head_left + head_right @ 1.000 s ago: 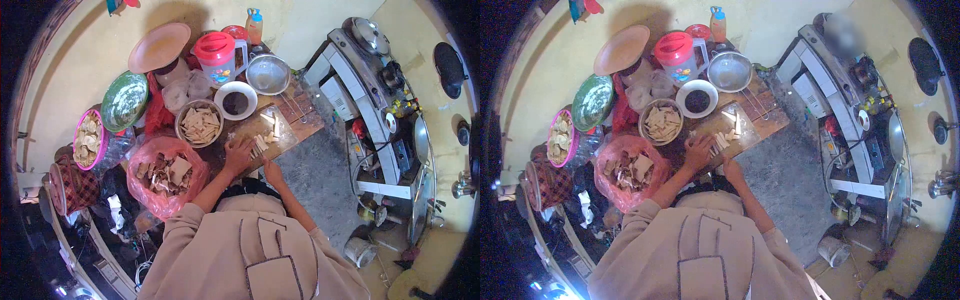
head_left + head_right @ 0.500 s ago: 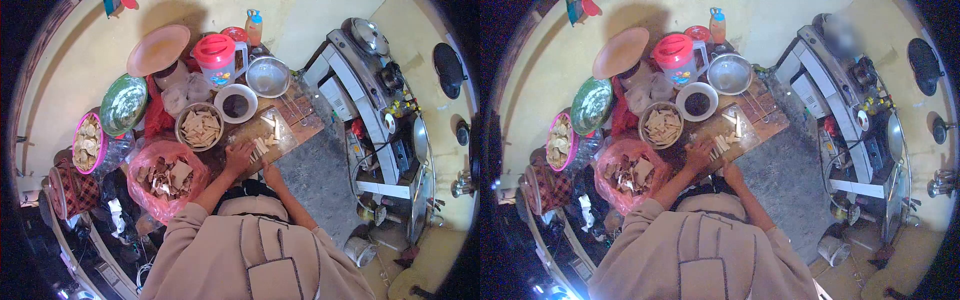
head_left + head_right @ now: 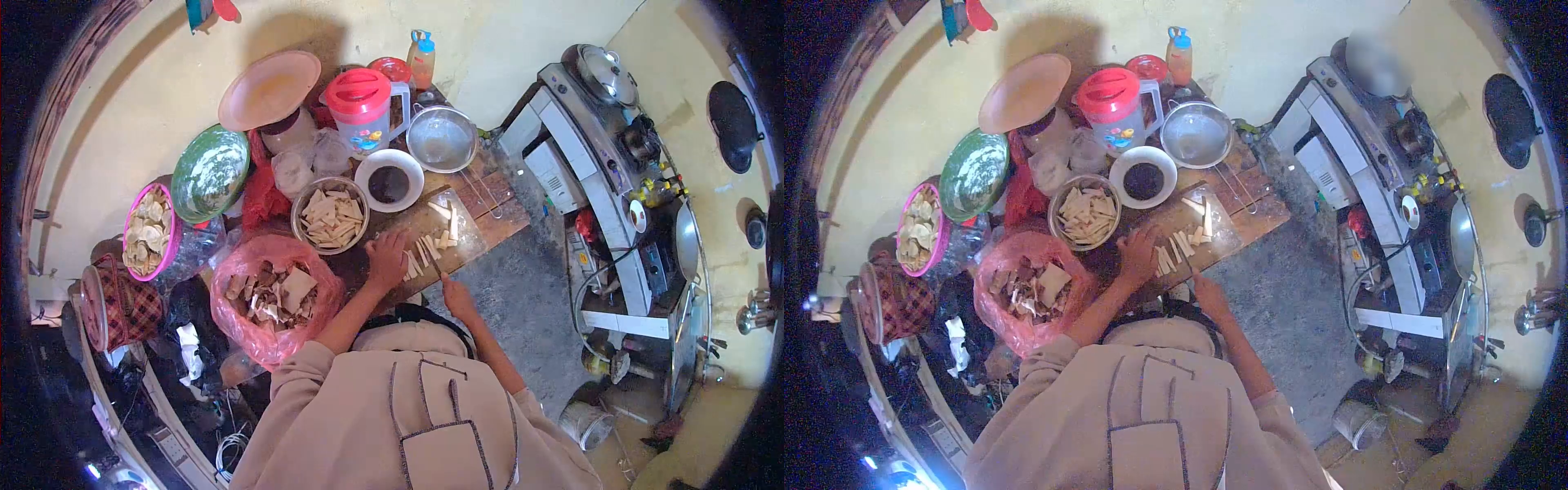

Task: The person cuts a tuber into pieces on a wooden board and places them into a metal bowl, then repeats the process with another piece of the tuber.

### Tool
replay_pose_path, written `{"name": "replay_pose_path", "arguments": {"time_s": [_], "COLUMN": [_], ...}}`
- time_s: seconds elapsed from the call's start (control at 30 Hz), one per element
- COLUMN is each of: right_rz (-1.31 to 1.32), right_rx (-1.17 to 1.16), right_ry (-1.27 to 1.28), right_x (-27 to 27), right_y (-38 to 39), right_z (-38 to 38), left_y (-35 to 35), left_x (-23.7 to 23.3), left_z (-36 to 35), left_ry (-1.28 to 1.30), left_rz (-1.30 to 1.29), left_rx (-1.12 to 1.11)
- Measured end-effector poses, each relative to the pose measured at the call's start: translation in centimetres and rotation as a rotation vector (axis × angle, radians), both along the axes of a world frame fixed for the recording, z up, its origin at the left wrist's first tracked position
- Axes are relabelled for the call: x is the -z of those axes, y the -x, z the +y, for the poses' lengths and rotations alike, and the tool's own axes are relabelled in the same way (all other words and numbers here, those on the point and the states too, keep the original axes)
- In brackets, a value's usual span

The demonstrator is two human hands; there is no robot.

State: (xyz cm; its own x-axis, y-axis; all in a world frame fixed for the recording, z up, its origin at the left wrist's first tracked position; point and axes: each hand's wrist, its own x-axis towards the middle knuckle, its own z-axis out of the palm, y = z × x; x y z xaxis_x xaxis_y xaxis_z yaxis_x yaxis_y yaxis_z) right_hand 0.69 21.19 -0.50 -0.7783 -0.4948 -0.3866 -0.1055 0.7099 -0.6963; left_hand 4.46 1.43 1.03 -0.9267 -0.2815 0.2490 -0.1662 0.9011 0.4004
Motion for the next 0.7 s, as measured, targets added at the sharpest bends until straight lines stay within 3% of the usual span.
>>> {"name": "replay_pose_path", "arguments": {"time_s": [0.1,0.3,0.4,0.6,0.7], "right_rz": [0.127,0.137,0.000,-0.028,0.119], "right_rx": [-0.026,-0.072,-0.002,0.036,-0.031], "right_ry": [-0.060,-0.095,-0.137,-0.140,-0.072], "right_x": [-0.2,-0.5,-0.7,0.1,0.2], "right_y": [0.7,1.1,1.3,1.3,0.9], "right_z": [-0.4,-0.9,-1.0,-0.9,-0.8], "left_y": [0.1,-0.2,-0.3,-0.2,-0.2], "left_x": [-0.2,0.9,0.6,0.4,0.6], "left_z": [0.5,1.6,1.9,2.0,2.0], "left_ry": [0.055,0.201,0.224,0.178,0.202], "left_rz": [-0.045,-0.014,-0.026,-0.050,-0.023], "left_rx": [0.034,0.111,0.104,0.084,0.087]}}
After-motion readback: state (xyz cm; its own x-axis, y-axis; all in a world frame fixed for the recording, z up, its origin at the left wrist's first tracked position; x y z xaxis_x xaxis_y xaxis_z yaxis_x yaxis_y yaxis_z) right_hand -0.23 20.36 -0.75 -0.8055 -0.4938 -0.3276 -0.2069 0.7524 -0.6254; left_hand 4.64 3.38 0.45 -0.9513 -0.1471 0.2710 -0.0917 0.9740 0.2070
